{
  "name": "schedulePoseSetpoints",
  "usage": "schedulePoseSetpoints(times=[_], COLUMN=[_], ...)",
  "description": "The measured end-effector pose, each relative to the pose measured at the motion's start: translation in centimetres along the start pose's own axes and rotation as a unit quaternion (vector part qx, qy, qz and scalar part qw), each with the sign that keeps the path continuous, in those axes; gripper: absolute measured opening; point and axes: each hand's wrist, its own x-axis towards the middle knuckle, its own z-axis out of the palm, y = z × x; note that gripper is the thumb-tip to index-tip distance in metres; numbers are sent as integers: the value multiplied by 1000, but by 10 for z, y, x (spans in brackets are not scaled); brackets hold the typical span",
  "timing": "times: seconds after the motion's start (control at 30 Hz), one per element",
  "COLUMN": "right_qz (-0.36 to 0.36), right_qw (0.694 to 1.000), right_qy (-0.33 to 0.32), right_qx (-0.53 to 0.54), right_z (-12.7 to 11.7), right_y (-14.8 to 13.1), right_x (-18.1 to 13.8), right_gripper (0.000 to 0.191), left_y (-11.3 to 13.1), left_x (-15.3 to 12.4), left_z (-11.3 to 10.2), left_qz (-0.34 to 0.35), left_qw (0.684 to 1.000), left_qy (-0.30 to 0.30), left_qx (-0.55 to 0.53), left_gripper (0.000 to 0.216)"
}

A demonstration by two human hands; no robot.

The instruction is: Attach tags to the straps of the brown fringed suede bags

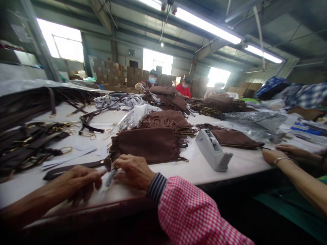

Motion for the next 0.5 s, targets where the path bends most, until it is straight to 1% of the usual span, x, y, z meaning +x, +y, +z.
schedulePoseSetpoints(times=[0.03, 0.07, 0.1, 0.13, 0.17, 0.2, 0.27, 0.33, 0.37, 0.43, 0.47, 0.5], right_qz=[22, 55, 96, 145, 194, 240, 315, 369, 388, 415, 425, 433], right_qw=[999, 998, 993, 985, 973, 959, 929, 908, 900, 891, 889, 887], right_qy=[16, 39, 68, 94, 116, 128, 116, 70, 46, 12, 4, 1], right_qx=[17, 18, 8, -13, -46, -85, -152, -186, -192, -183, -172, -158], right_z=[-12, -24, -38, -50, -62, -72, -86, -92, -93, -93, -92, -92], right_y=[6, 15, 25, 37, 50, 63, 88, 106, 112, 121, 123, 126], right_x=[-6, -11, -18, -24, -30, -37, -52, -65, -71, -79, -81, -82], right_gripper=[27, 33, 35, 35, 33, 30, 30, 33, 34, 37, 38, 40], left_y=[2, 6, 10, 14, 19, 23, 29, 35, 37, 41, 42, 43], left_x=[0, 2, 4, 7, 11, 16, 28, 39, 43, 50, 52, 52], left_z=[-8, -15, -20, -23, -22, -20, -13, -9, -11, -23, -32, -40], left_qz=[43, 83, 116, 130, 121, 108, 90, 99, 105, 110, 108, 105], left_qw=[996, 984, 964, 942, 923, 909, 894, 894, 897, 894, 884, 868], left_qy=[35, 81, 130, 167, 195, 208, 204, 178, 163, 145, 148, 162], left_qx=[69, 138, 203, 261, 309, 345, 390, 399, 397, 411, 430, 457], left_gripper=[55, 54, 51, 46, 42, 39, 37, 34, 33, 35, 37, 39])
